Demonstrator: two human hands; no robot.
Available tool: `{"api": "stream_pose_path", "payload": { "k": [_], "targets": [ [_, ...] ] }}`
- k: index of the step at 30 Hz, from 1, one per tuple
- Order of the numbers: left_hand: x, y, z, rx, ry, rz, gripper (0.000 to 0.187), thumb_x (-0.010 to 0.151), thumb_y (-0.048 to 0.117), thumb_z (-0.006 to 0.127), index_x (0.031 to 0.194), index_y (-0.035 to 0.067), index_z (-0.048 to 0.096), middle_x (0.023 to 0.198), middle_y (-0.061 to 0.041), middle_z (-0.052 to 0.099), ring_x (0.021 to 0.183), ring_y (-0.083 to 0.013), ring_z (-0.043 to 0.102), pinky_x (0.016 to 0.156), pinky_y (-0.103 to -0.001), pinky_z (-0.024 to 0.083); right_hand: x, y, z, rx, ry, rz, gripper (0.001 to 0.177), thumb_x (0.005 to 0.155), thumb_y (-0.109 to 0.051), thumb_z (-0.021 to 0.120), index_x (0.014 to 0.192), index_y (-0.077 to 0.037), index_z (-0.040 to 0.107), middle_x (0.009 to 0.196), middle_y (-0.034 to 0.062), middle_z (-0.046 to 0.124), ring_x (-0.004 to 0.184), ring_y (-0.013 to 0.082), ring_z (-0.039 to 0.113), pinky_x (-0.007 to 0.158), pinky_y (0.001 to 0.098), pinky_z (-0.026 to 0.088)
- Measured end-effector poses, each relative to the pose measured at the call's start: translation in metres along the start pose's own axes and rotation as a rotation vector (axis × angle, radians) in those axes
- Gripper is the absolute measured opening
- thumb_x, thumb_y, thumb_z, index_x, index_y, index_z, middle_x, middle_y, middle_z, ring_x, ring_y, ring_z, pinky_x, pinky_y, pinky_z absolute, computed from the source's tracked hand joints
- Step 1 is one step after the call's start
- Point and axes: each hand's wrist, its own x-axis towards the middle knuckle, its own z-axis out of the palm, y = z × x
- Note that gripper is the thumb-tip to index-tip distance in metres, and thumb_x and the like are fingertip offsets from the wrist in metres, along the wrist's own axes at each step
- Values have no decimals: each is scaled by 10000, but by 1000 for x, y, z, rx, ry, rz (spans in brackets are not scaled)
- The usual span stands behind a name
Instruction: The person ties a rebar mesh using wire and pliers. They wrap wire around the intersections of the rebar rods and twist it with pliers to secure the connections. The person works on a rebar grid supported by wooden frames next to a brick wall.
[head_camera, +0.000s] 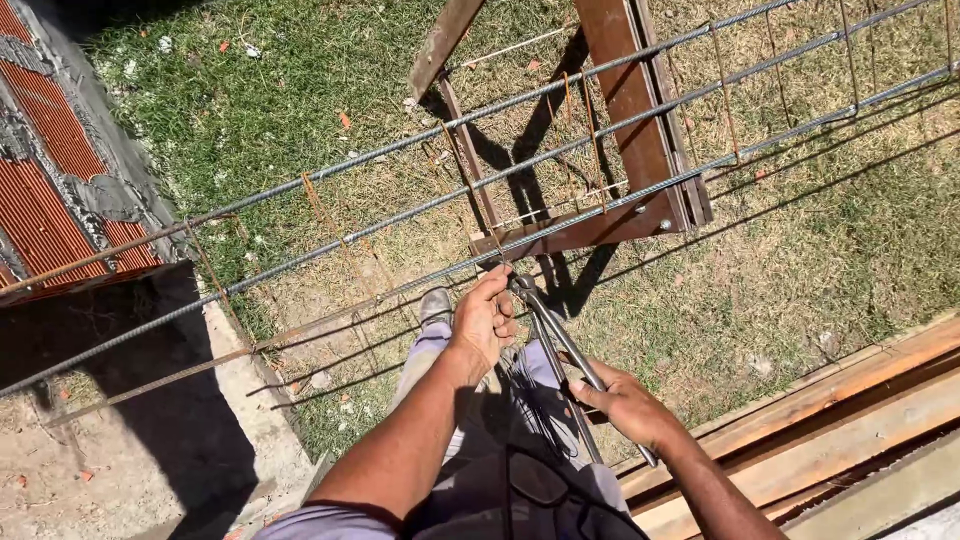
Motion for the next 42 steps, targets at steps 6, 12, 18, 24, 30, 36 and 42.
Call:
{"api": "stream_pose_path", "payload": {
  "k": [6,12,18,24,30,36,42],
  "targets": [
    [16,-12,-11,52,-15,35,501,869,287,637,1350,162,578,580,-39,495,424,-72,357,330,-166,313,1,-22,2,258,-165,-246,625,964,-364,593,1529,-149,432,1550,262,413,1365,474,459,1081,574,460],
    [15,-9,-7,97,-19,4,291,863,371,632,823,84,660,459,1,369,357,-89,317,317,-201,236,19,-27,4,435,-268,-261,639,942,-342,613,1519,-131,439,1537,264,436,1341,471,485,967,539,564],
    [13,-13,-7,2,-22,50,155,881,291,640,918,141,633,487,-26,428,362,-84,333,296,-182,269,76,10,4,350,-201,-231,708,942,-462,608,1534,-127,409,1461,302,490,1267,460,567,1023,542,519],
    [-4,-4,6,47,91,67,151,890,256,617,862,107,616,511,-14,433,453,-84,374,355,-161,307,81,7,23,369,-176,-172,478,1017,-502,531,969,-35,619,684,113,632,596,198,626,472,323,601],
    [-22,-12,34,822,218,170,759,1024,602,330,1522,30,355,1427,-229,400,1358,-353,445,1127,-473,362,98,24,39,148,-15,-240,437,1023,-472,522,823,-92,600,623,61,602,607,157,602,581,277,487],
    [13,-32,24,548,334,132,630,744,329,863,1155,-24,541,781,-163,707,718,-200,735,675,-253,606,87,10,54,-15,210,-211,355,1056,-447,500,1084,-114,620,736,82,614,701,210,621,715,354,551],
    [12,-35,20,711,235,85,787,861,319,736,1458,-48,379,1321,-287,521,1273,-366,550,1066,-489,458,97,35,50,37,130,-283,291,945,-338,498,1033,-76,587,876,210,600,878,337,618,770,454,492]
  ]
}}
